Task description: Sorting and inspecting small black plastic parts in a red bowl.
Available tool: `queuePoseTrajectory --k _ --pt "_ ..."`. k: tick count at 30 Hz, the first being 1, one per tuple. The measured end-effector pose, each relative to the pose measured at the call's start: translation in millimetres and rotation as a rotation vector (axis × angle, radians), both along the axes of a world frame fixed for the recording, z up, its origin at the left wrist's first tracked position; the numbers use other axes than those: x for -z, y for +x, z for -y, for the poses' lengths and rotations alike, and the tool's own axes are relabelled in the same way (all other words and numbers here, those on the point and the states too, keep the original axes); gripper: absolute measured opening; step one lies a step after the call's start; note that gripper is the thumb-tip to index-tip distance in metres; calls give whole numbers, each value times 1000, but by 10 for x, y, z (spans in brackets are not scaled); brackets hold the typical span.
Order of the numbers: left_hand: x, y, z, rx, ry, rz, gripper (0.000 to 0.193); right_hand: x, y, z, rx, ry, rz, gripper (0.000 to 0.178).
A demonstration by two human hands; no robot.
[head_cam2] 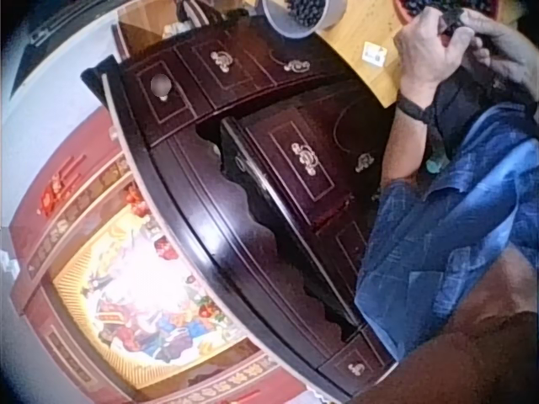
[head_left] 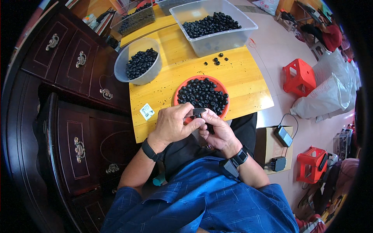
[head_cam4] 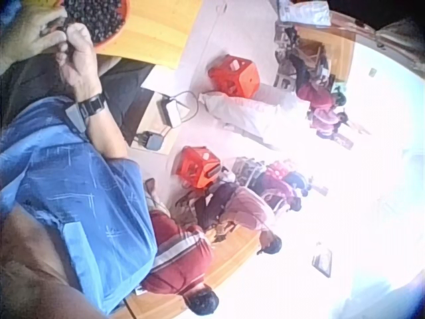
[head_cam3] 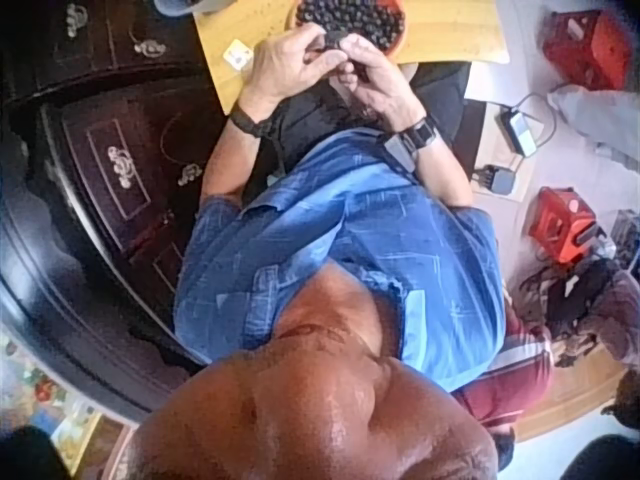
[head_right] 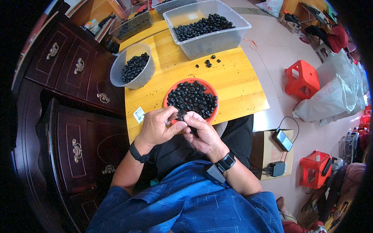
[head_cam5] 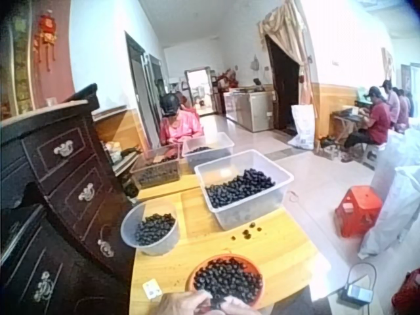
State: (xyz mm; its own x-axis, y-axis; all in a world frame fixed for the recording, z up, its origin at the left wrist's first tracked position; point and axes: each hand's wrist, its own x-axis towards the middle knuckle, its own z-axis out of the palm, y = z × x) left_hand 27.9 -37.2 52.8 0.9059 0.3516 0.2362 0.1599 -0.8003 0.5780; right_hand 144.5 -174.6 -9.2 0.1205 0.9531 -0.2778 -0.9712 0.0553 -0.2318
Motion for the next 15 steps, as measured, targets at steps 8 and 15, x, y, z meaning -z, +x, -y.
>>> queuePoseTrajectory --k 8,15 --pt "71 -15 31 13 80 57 46 36 -26 15 24 4 14 6" --pt "38 -38 31 14 -71 58 35 50 -41 27 37 72 24 9"
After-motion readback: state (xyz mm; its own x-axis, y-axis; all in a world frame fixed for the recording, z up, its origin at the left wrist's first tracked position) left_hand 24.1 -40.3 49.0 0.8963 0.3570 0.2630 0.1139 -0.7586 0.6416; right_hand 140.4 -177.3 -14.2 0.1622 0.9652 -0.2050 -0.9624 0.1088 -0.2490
